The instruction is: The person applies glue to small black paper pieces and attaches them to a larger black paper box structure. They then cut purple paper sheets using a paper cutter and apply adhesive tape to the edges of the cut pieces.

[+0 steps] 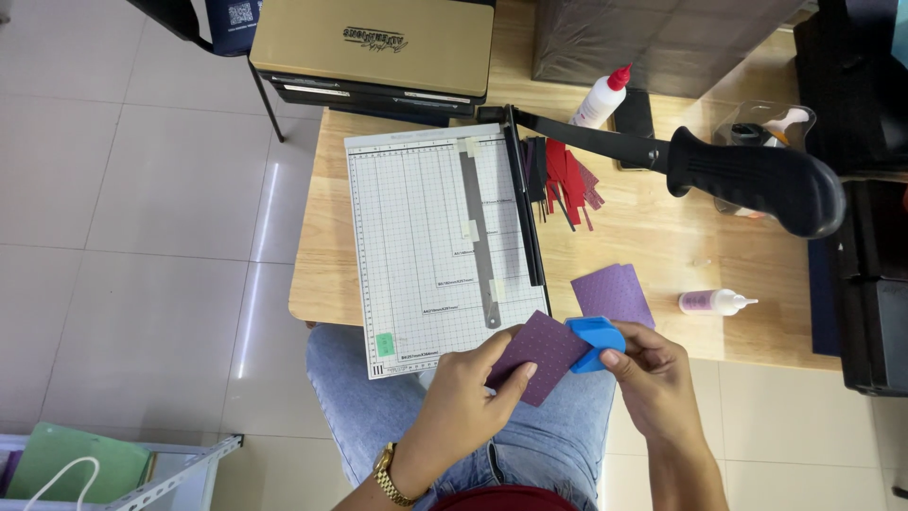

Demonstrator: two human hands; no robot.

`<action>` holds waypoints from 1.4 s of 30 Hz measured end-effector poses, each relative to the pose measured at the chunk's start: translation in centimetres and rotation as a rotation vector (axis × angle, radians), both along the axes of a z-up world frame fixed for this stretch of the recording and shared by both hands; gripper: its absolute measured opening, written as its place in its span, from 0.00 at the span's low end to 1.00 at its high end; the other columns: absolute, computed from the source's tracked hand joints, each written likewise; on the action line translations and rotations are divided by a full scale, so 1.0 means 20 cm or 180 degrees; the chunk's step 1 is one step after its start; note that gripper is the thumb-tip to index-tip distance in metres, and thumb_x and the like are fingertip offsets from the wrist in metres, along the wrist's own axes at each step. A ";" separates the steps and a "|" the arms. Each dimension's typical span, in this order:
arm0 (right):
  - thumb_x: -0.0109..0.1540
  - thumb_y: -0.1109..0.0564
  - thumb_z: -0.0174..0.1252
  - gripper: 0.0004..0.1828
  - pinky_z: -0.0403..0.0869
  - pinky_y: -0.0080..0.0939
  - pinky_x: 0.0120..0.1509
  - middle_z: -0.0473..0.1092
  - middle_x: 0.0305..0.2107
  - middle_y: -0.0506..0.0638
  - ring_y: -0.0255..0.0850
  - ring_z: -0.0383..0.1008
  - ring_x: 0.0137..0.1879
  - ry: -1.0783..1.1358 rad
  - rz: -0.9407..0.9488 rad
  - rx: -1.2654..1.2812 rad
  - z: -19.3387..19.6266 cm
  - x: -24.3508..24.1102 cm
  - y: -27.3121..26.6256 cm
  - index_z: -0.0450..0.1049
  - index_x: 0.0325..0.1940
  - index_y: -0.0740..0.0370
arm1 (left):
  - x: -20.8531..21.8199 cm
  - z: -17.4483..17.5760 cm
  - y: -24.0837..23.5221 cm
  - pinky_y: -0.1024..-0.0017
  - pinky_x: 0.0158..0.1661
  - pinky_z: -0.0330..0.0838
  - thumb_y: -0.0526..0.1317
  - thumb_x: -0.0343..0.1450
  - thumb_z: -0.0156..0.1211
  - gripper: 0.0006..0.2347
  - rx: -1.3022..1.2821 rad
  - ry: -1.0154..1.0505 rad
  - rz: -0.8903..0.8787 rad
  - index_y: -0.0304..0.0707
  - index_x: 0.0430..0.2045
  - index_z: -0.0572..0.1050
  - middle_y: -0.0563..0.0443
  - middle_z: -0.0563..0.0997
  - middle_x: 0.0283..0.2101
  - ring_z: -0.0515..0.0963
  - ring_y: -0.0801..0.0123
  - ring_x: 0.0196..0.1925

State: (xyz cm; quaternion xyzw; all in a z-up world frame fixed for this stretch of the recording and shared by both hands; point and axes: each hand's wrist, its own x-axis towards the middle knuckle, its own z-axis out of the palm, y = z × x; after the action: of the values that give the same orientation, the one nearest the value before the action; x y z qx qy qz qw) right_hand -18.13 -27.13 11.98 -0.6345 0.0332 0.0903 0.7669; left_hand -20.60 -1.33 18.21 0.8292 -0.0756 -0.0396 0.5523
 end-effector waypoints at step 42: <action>0.63 0.59 0.61 0.15 0.75 0.36 0.46 0.77 0.37 0.56 0.40 0.76 0.40 0.0061 0.0160 0.0031 -0.02 -0.06 0.05 0.74 0.51 0.72 | 0.05 -0.02 0.04 0.67 0.26 0.56 0.47 0.71 0.68 0.20 0.0278 0.0226 0.0042 0.43 0.18 0.60 0.54 0.63 0.15 0.59 0.68 0.19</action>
State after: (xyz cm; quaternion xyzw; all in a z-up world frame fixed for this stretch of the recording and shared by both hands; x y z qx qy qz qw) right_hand -19.29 -26.19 11.55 -0.6305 0.0242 0.1157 0.7671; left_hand -19.60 -0.48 17.87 0.8511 -0.0487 -0.0685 0.5183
